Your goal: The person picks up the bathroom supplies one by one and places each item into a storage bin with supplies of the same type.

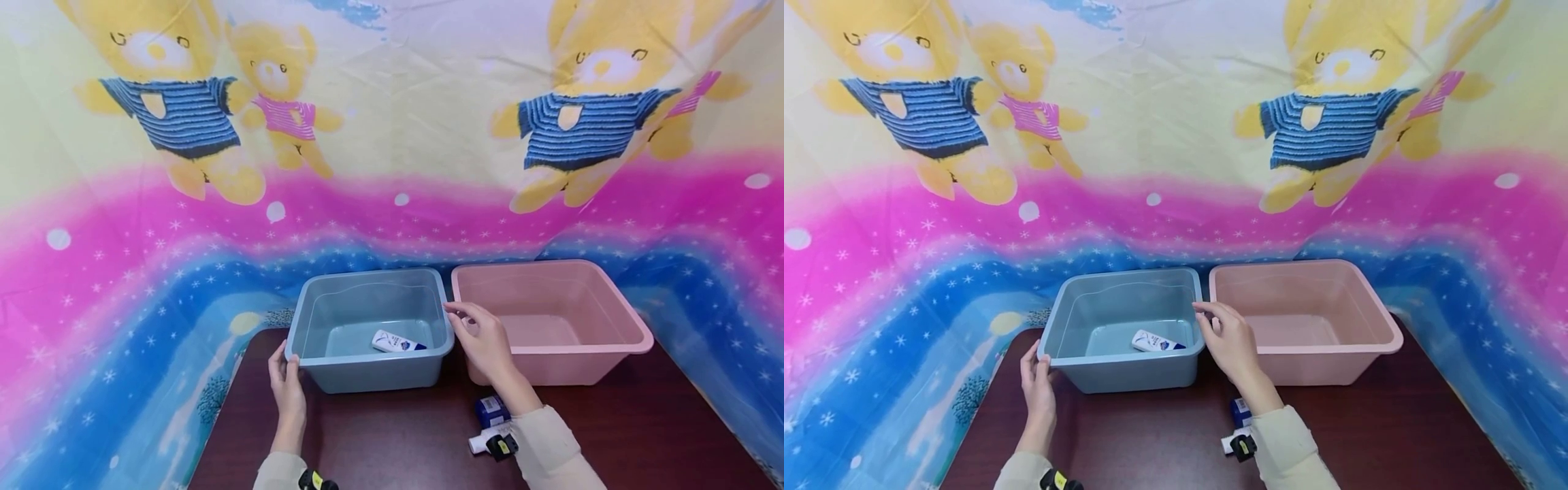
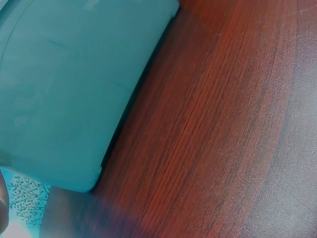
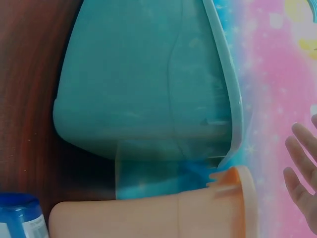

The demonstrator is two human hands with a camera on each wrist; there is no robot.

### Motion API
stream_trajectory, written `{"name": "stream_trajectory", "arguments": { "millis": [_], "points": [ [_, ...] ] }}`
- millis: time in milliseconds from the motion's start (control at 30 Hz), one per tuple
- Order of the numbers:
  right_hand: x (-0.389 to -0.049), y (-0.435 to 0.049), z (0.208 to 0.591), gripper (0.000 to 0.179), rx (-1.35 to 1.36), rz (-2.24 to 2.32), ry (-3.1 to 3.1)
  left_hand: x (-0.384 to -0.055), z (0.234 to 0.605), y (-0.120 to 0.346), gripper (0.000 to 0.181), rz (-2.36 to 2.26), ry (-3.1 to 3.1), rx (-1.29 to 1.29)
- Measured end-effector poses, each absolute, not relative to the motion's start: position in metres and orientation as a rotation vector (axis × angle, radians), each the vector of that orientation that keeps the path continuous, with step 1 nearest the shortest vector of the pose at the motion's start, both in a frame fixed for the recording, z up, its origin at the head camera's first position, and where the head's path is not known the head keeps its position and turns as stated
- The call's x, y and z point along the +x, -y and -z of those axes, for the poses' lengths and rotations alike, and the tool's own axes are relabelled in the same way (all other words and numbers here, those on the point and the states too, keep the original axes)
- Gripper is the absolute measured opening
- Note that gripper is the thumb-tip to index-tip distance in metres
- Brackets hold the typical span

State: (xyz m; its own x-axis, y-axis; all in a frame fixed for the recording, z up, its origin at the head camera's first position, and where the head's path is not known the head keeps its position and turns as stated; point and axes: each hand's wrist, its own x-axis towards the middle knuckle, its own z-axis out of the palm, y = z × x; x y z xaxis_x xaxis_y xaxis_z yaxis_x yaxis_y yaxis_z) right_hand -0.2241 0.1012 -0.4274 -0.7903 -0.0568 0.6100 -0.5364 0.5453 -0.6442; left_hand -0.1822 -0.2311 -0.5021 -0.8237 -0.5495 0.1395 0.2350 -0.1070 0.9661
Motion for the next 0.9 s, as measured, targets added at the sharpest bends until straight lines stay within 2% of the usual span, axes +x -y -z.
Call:
{"name": "stream_trajectory", "arguments": {
  "millis": [900],
  "points": [
    [-0.195,-0.116,0.450,0.020,0.493,-1.309,2.108,-0.195,0.528,0.240,0.043,1.941,1.675,0.372]
  ]
}}
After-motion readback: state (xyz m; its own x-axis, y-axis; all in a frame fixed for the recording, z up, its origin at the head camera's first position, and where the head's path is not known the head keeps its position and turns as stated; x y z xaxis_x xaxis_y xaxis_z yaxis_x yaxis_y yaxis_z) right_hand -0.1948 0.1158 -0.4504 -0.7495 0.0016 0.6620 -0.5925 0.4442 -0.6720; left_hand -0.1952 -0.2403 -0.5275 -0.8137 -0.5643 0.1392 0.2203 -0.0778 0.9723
